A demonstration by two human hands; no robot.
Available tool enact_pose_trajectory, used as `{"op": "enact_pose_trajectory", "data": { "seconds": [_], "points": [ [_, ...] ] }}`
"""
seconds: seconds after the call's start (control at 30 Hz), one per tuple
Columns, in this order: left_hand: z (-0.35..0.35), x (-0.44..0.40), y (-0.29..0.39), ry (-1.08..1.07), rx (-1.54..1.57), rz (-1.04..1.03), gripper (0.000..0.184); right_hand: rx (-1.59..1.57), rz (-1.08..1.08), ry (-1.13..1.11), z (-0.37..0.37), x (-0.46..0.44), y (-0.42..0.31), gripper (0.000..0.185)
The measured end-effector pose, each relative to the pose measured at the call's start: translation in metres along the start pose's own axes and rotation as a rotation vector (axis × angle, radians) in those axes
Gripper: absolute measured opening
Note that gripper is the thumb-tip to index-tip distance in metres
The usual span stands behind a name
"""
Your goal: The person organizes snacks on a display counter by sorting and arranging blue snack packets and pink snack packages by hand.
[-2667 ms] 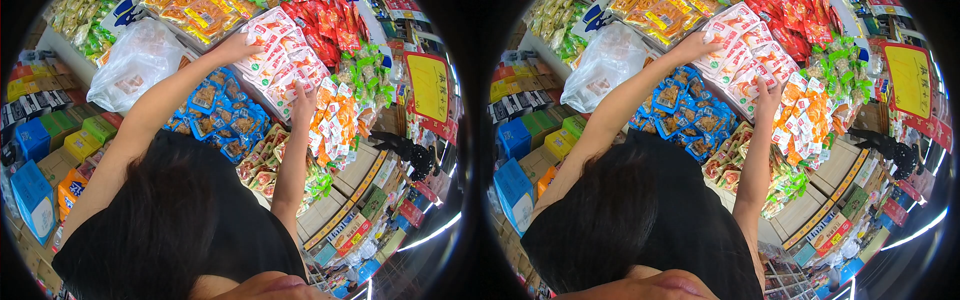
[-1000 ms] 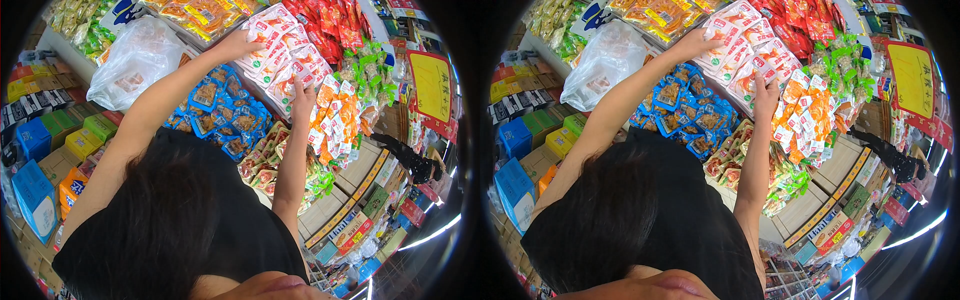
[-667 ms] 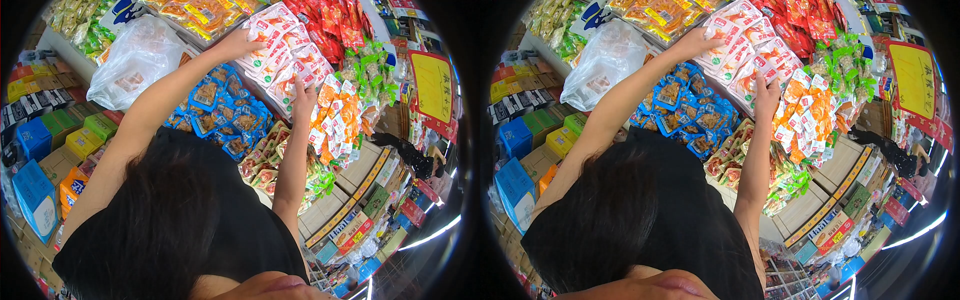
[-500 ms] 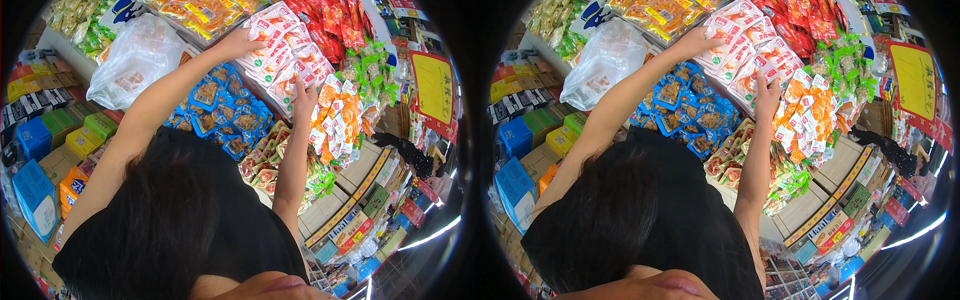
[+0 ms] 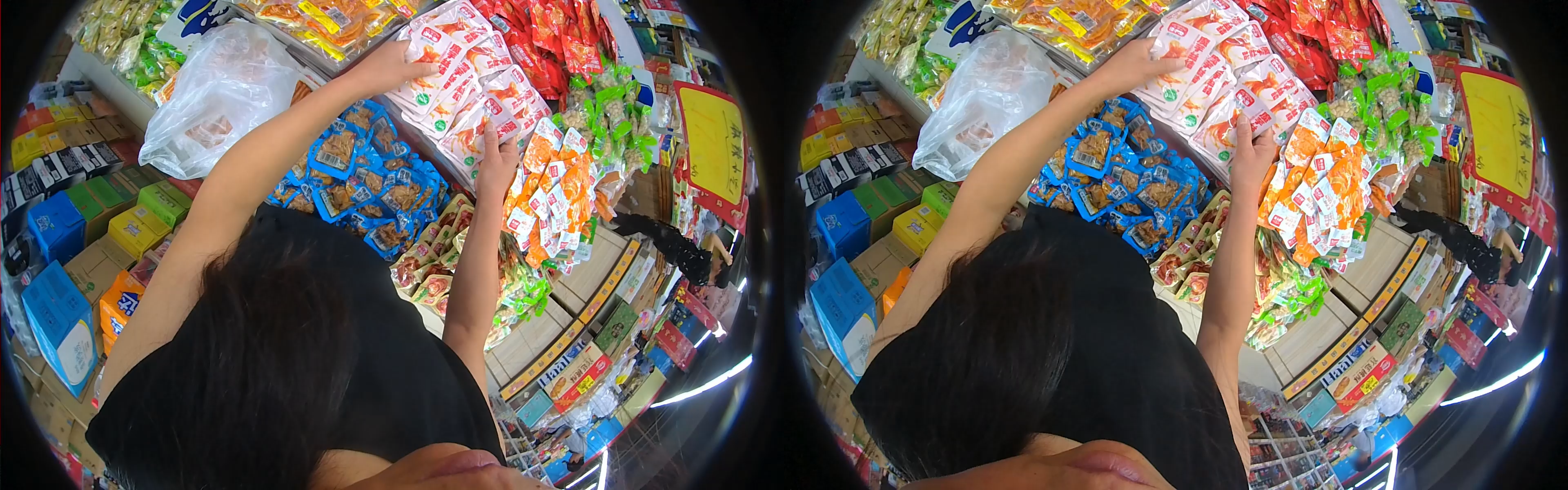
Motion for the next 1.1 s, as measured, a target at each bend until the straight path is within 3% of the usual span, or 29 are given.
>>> {"op": "enact_pose_trajectory", "data": {
  "seconds": [1.1],
  "points": [
    [0.0,0.002,0.004,0.02,-0.006,-0.018,0.043,0.035,-0.047,0.004,0.005,0.0,0.009,0.024]
  ]
}}
Point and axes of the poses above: each hand's wrist, its own x-axis away from the middle knuckle, its own z-axis out of the back of the hand, y = z × x, the point moved 4 cm from there along -x, towards the middle knuckle, and after that the axes turned 13 degrees about -x, right-handed, at the moved point
